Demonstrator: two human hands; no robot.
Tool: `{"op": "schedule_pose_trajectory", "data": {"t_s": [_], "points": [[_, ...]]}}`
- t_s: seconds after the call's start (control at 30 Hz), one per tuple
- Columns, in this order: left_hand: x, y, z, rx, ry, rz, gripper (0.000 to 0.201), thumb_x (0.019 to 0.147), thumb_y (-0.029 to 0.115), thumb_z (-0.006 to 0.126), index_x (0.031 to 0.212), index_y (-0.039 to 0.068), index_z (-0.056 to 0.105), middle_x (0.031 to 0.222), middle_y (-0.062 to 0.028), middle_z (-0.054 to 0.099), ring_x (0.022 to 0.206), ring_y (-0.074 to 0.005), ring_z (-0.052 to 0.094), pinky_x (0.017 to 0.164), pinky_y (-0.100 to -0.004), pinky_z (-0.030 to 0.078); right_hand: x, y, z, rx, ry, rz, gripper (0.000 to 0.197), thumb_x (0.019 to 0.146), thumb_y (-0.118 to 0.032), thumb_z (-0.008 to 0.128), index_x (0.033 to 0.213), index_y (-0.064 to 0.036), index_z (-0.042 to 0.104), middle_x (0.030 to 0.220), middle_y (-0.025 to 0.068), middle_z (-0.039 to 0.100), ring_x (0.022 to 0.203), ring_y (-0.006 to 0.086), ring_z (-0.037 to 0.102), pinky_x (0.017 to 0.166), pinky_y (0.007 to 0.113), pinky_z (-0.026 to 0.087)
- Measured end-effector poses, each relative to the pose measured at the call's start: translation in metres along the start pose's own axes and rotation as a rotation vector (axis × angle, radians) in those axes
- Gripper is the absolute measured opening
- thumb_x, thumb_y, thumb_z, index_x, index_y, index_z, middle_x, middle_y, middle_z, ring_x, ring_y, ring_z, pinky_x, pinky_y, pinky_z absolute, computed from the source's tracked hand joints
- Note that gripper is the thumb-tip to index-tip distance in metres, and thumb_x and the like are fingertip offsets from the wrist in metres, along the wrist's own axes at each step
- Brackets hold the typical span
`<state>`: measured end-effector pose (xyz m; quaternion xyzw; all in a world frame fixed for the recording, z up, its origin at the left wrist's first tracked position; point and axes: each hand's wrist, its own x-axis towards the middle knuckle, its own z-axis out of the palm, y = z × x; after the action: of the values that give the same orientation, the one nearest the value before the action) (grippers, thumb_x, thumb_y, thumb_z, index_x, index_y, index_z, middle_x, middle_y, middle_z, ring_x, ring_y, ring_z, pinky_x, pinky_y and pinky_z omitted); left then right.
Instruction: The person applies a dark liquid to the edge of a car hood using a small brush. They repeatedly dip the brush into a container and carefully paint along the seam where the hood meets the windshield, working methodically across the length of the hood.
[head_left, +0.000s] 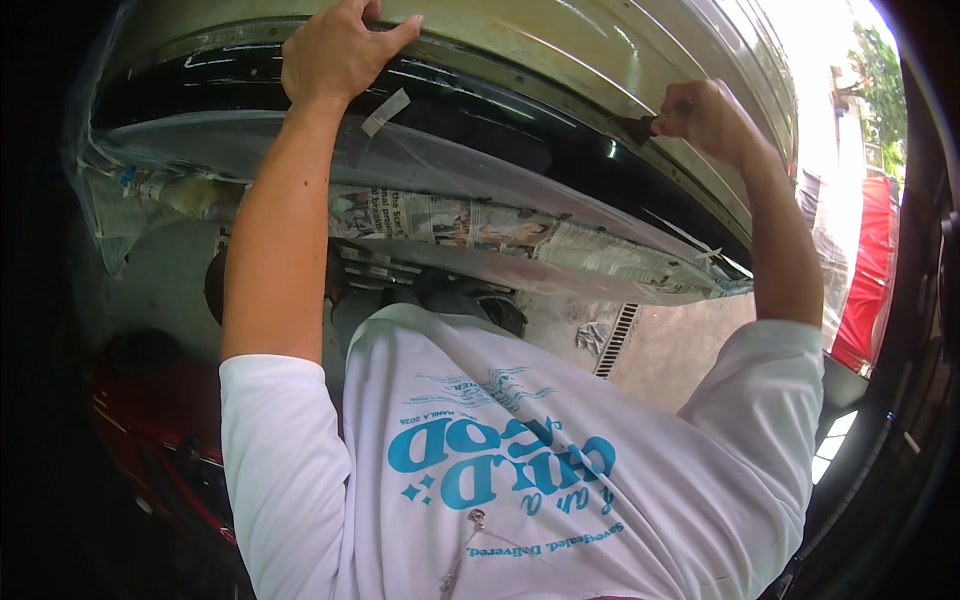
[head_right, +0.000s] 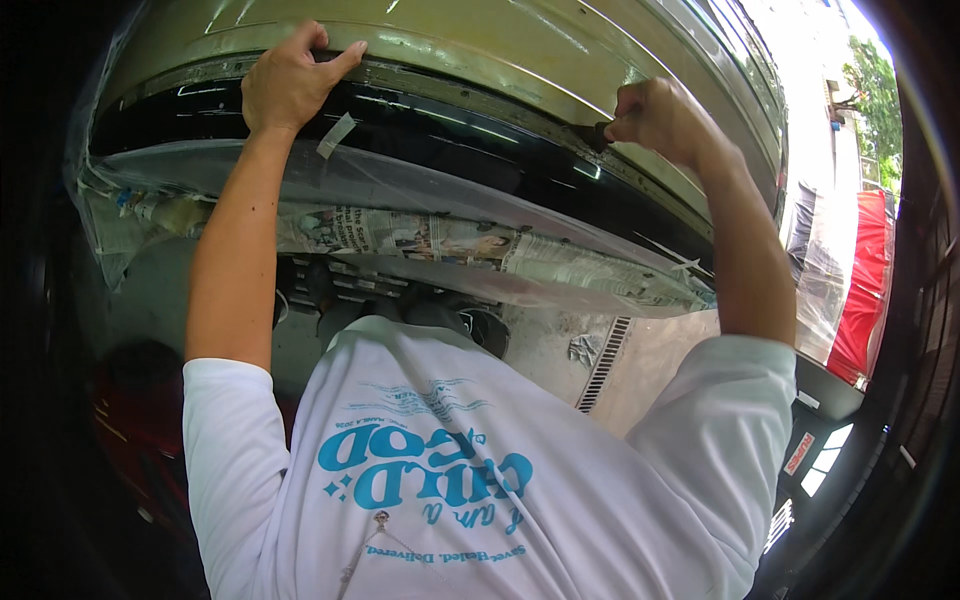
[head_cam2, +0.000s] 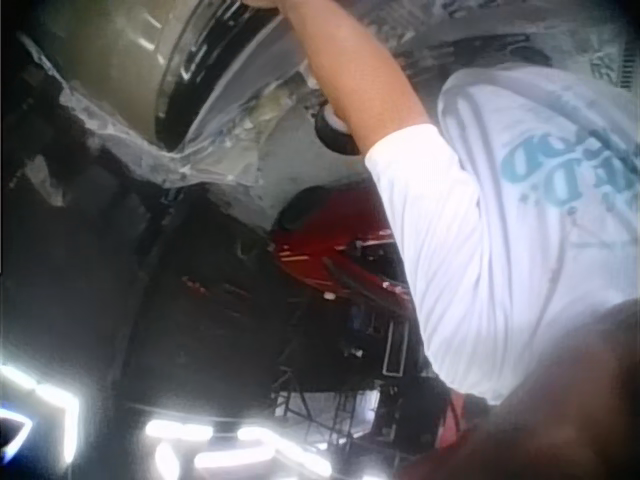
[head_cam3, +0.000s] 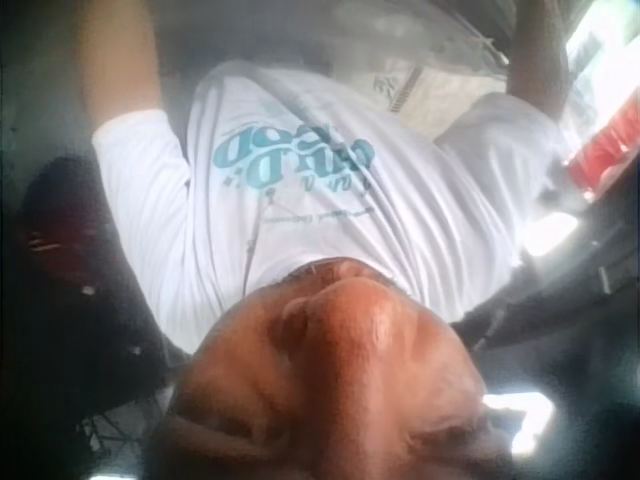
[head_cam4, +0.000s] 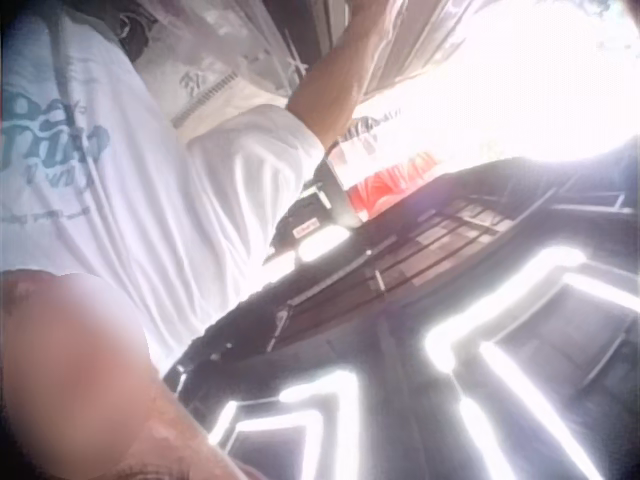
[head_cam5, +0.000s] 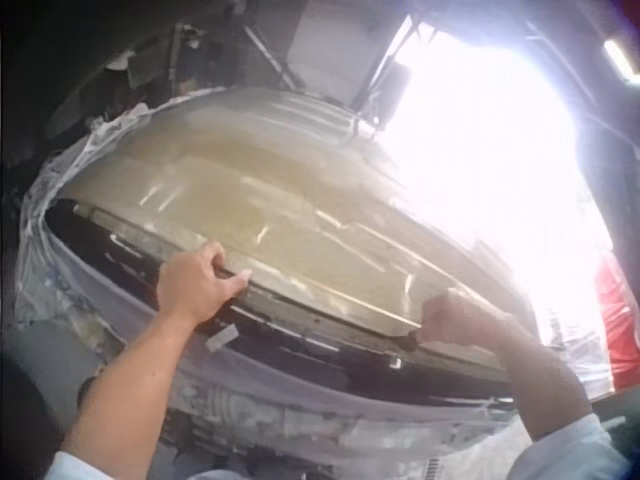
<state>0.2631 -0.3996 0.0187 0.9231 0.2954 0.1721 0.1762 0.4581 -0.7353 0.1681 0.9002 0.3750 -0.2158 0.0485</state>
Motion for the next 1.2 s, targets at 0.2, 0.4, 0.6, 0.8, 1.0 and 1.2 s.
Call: {"op": "schedule_pose_trajectory", "data": {"t_s": [0.2, 0.4, 0.6, 0.8, 1.0, 1.2], "points": [[-0.001, -0.003, 0.0, 0.011, 0.017, 0.0, 0.06, 0.081, 0.075, 0.069, 0.101, 0.018, 0.069, 0.074, -0.0012, 0.066, 0.076, -0.0251, 0.07, 0.066, -0.0414, 0.052, -0.035, -0.024, 0.032, -0.24, 0.273, -0.08, 0.022, 0.089, -0.027, 0.078, 0.097, -0.0068, 0.072, 0.096, 0.0108, 0.072, 0.089, 0.037, 0.071, 0.079, 0.048, 0.057], [-0.004, 0.008, -0.008, -0.093, 0.092, 0.063, 0.062, 0.08, 0.075, 0.07, 0.102, 0.017, 0.069, 0.077, -0.0017, 0.067, 0.076, -0.0245, 0.069, 0.067, -0.0409, 0.052, -0.011, -0.026, 0.017, -0.233, 0.091, -0.038, 0.026, 0.085, -0.027, 0.081, 0.094, -0.0028, 0.073, 0.085, 0.0147, 0.072, 0.083, 0.0325, 0.072, 0.077, 0.045, 0.056], [0.0, -0.003, 0.001, 0.002, 0.014, 0.013, 0.063, 0.08, 0.076, 0.07, 0.101, 0.016, 0.068, 0.078, -0.002, 0.067, 0.076, -0.0244, 0.069, 0.065, -0.0408, 0.052, 0.002, -0.008, 0.002, -0.028, -0.018, -0.034, 0.028, 0.081, -0.026, 0.085, 0.087, -0.0007, 0.073, 0.076, 0.0152, 0.07, 0.074, 0.0302, 0.068, 0.074, 0.043, 0.053], [0.003, -0.004, 0.003, -0.003, -0.012, 0.004, 0.063, 0.081, 0.075, 0.069, 0.102, 0.016, 0.067, 0.075, -0.002, 0.066, 0.075, -0.0247, 0.068, 0.065, -0.0407, 0.051, -0.031, -0.025, 0.025, -0.23, 0.223, -0.019, 0.026, 0.086, -0.028, 0.08, 0.093, -0.0036, 0.072, 0.089, 0.0179, 0.073, 0.087, 0.0396, 0.07, 0.081, 0.049, 0.056], [-0.006, -0.002, 0.004, -0.027, 0.027, -0.037, 0.062, 0.078, 0.075, 0.072, 0.099, 0.017, 0.069, 0.07, 0.0014, 0.062, 0.069, -0.0209, 0.066, 0.063, -0.0388, 0.05, -0.035, -0.027, 0.042, -0.317, 0.313, -0.042, 0.028, 0.085, -0.028, 0.08, 0.091, -0.0027, 0.072, 0.088, 0.0171, 0.073, 0.084, 0.0367, 0.072, 0.078, 0.048, 0.057], [-0.002, -0.003, 0.002, -0.065, 0.01, -0.042, 0.062, 0.076, 0.076, 0.074, 0.096, 0.017, 0.07, 0.07, 0.0021, 0.062, 0.068, -0.0194, 0.065, 0.063, -0.037, 0.05, 0.033, 0.009, -0.001, -0.021, -0.088, -0.038, 0.028, 0.078, -0.023, 0.086, 0.078, 0.0008, 0.072, 0.073, 0.0126, 0.071, 0.069, 0.0254, 0.067, 0.069, 0.039, 0.052]]}}
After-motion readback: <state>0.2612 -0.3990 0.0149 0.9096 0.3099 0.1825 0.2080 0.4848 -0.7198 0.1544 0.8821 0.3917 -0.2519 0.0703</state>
